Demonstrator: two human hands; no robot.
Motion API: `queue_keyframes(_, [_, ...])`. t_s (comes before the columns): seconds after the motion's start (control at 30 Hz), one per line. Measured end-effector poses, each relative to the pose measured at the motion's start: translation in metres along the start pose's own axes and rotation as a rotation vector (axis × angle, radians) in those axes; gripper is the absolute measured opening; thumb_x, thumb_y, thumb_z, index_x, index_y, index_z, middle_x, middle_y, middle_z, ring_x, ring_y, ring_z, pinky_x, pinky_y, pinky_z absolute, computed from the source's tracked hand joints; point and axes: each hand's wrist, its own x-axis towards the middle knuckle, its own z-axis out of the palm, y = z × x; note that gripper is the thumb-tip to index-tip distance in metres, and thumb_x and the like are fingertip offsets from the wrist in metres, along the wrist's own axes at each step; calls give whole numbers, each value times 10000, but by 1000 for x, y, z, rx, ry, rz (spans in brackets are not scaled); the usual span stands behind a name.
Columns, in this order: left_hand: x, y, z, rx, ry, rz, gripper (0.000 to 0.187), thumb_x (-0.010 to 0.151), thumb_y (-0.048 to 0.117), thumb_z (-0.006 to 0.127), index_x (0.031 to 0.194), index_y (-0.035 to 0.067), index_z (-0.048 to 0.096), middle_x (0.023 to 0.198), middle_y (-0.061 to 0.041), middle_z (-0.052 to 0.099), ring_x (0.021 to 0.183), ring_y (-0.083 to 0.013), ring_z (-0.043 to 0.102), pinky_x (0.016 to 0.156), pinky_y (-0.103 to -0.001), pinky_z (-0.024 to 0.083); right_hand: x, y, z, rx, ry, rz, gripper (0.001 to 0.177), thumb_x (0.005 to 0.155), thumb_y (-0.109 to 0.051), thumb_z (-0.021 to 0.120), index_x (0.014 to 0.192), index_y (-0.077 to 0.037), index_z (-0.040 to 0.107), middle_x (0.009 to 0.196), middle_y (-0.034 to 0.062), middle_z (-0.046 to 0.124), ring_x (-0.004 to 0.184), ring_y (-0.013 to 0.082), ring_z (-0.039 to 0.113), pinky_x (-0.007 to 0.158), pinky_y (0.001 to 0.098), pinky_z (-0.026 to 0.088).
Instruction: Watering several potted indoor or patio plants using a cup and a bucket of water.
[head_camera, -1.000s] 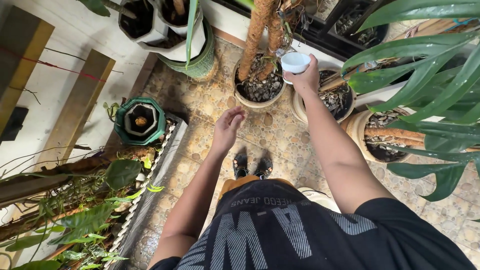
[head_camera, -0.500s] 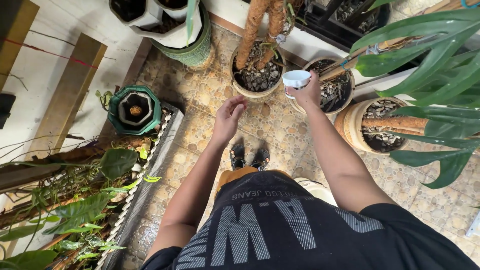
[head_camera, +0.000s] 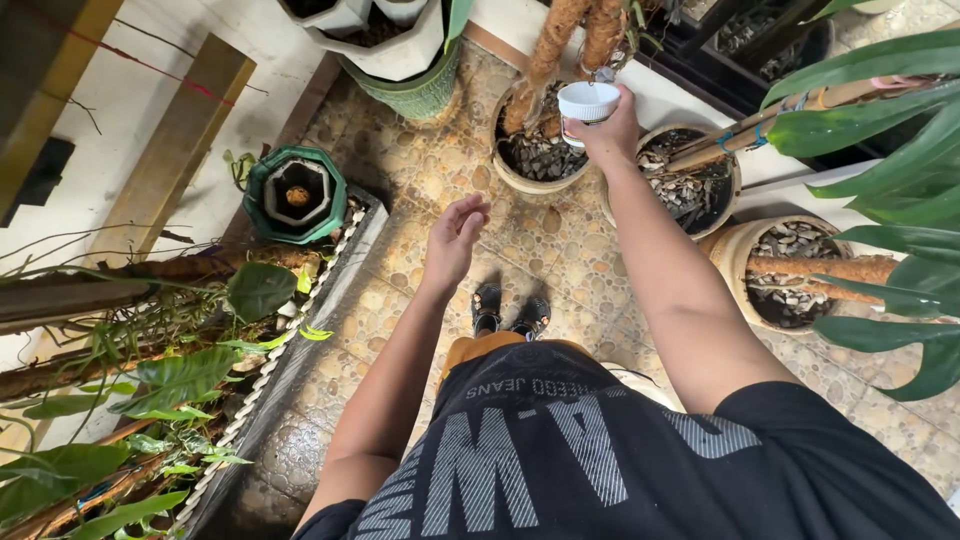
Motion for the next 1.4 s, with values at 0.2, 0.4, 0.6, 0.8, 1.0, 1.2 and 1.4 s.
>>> queue_keyframes(0.2, [10,-14,3,-24,-29,-4,402,1042,143,565,1418,2,548,1322,-118,694,1184,-200,674,1019,-337,538,-25,41,-16,-14,4,100,1091,678,-310,984,1527,-66,343,1457,158,550,1318,294,570,1137,400,451])
queue_keyframes(0.4, [16,0,14,11,-70,-3,397,1045,158,571,1416,17,556,1308,-106,701,1184,-179,677,1026,-322,543,-50,70,-29,-109,-24,212,1094,678,-329,975,1530,-59,344,1466,162,531,1310,295,572,1127,403,464])
queue_keyframes(0.6, [12,8,15,39,-52,9,405,1037,182,571,1406,14,564,1305,-107,708,1161,-193,678,969,-341,537,-27,19,-3,-164,-102,233,1125,654,-354,975,1542,-90,336,1471,132,533,1307,278,576,1123,406,459])
queue_keyframes(0.8, [2,2,-1,-18,-18,31,399,1057,174,560,1424,16,551,1326,-103,687,1193,-185,662,1025,-323,524,-10,-21,5,-117,-91,191,1080,675,-354,962,1531,-116,349,1472,133,513,1320,289,547,1111,401,461])
queue_keyframes(1.0, [-3,-2,-5,17,27,-26,398,1042,170,560,1412,23,559,1304,-96,703,1173,-182,677,967,-326,530,-17,30,0,-46,-21,123,1114,662,-308,990,1540,-80,343,1482,147,532,1349,287,554,1153,392,437])
queue_keyframes(1.2, [8,-3,10,30,-36,-25,391,1040,163,567,1404,22,567,1300,-93,711,1160,-180,684,941,-323,537,-69,89,-25,-29,-43,230,1133,667,-296,969,1566,-71,317,1498,169,513,1350,303,549,1145,414,453])
queue_keyframes(1.4, [17,-4,22,-15,-98,14,381,1053,159,575,1406,15,571,1317,-98,700,1190,-177,673,1035,-320,545,-69,96,-33,-174,-80,354,1135,689,-292,974,1590,-131,303,1474,159,487,1317,322,553,1128,428,451])
